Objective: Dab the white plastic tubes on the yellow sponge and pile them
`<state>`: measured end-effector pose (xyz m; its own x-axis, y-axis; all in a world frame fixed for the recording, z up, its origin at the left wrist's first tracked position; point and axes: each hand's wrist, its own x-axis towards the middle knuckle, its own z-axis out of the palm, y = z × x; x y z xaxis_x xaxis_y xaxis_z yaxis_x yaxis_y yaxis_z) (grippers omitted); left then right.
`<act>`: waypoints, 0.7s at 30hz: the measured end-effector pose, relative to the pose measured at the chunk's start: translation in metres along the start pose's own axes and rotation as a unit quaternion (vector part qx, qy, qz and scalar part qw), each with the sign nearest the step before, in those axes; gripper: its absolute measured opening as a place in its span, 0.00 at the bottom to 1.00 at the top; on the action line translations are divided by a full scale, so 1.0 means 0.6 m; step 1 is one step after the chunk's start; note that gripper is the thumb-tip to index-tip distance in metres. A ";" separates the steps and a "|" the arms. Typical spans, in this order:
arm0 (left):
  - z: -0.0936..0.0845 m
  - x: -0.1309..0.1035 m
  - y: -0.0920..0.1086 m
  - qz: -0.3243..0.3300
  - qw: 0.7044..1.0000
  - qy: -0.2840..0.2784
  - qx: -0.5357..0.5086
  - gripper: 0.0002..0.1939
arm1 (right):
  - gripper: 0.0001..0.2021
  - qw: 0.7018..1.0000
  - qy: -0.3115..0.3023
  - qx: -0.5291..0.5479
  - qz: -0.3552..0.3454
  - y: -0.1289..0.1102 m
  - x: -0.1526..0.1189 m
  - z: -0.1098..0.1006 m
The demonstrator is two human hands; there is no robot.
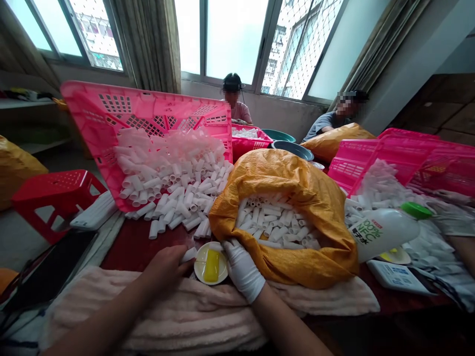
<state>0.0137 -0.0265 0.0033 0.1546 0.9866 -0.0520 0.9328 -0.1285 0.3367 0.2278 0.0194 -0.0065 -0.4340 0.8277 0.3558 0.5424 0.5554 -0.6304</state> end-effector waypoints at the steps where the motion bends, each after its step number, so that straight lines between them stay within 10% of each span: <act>1: 0.002 0.000 -0.001 0.001 1.000 0.003 0.000 0.12 | 0.12 1.000 -0.018 -0.007 -0.010 -0.001 -0.001 -0.001; 21: 0.005 0.006 -0.010 0.019 0.999 0.027 -0.008 0.12 | 0.09 1.000 0.024 -0.004 -0.012 -0.007 -0.005 0.003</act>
<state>0.0095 -0.0223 -0.0016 0.1715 0.9851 0.0107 0.9214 -0.1642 0.3523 0.2254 0.0142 -0.0061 -0.4123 0.8168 0.4034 0.5386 0.5757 -0.6152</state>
